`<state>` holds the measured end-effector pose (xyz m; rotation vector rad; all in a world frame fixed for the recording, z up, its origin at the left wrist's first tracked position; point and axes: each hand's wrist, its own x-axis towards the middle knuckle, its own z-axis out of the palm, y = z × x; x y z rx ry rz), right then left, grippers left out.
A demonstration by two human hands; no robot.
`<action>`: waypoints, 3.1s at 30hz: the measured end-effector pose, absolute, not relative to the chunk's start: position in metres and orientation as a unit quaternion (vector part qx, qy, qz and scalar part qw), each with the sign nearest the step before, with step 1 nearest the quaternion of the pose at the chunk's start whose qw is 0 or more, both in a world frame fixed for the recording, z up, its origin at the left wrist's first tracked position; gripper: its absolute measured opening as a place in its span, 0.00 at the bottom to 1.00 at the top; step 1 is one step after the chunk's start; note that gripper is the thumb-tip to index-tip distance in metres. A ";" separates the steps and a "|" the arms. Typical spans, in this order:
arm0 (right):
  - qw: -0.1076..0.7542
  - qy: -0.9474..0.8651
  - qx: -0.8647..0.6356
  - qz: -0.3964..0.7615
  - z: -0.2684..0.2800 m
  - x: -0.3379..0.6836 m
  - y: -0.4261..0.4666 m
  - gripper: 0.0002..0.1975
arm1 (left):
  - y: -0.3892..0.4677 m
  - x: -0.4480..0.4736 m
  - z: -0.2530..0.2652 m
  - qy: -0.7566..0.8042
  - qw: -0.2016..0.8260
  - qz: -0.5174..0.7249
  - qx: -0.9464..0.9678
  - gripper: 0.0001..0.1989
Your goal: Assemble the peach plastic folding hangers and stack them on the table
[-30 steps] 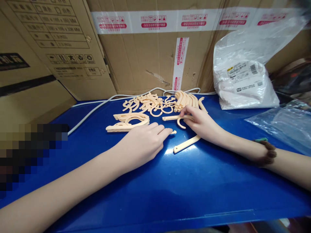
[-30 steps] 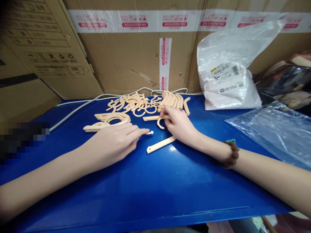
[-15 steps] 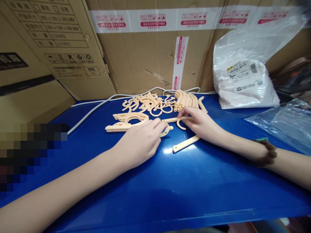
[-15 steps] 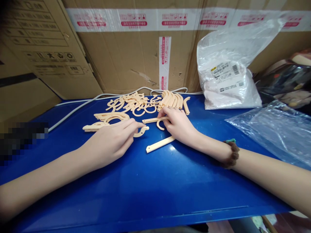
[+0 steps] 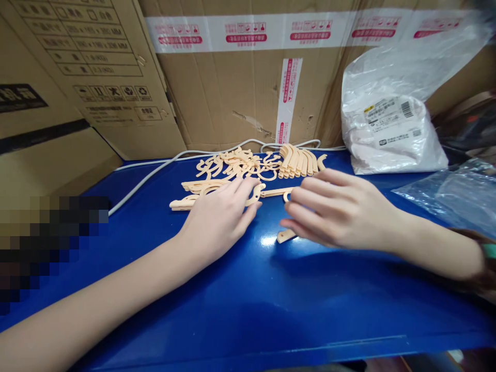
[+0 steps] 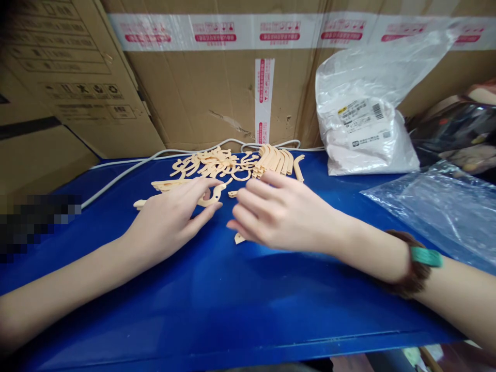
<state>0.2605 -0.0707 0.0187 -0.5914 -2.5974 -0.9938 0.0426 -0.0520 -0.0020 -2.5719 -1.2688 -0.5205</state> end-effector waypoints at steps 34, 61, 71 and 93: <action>0.054 -0.936 -0.308 -0.163 -0.017 0.266 -0.063 0.18 | -0.048 0.043 -0.003 -0.456 -0.067 -0.200 -0.865 0.15; 0.144 -0.911 -0.359 -0.143 -0.012 0.269 -0.059 0.19 | -0.052 0.044 0.004 -0.416 -0.037 -0.072 -0.906 0.10; 0.153 -0.915 -0.334 -0.168 -0.015 0.268 -0.060 0.18 | -0.052 0.044 0.000 -0.375 0.039 -0.040 -0.925 0.15; 0.149 -0.918 -0.365 0.046 -0.008 0.267 -0.059 0.18 | -0.060 0.046 0.006 -0.316 0.277 -0.010 -0.907 0.17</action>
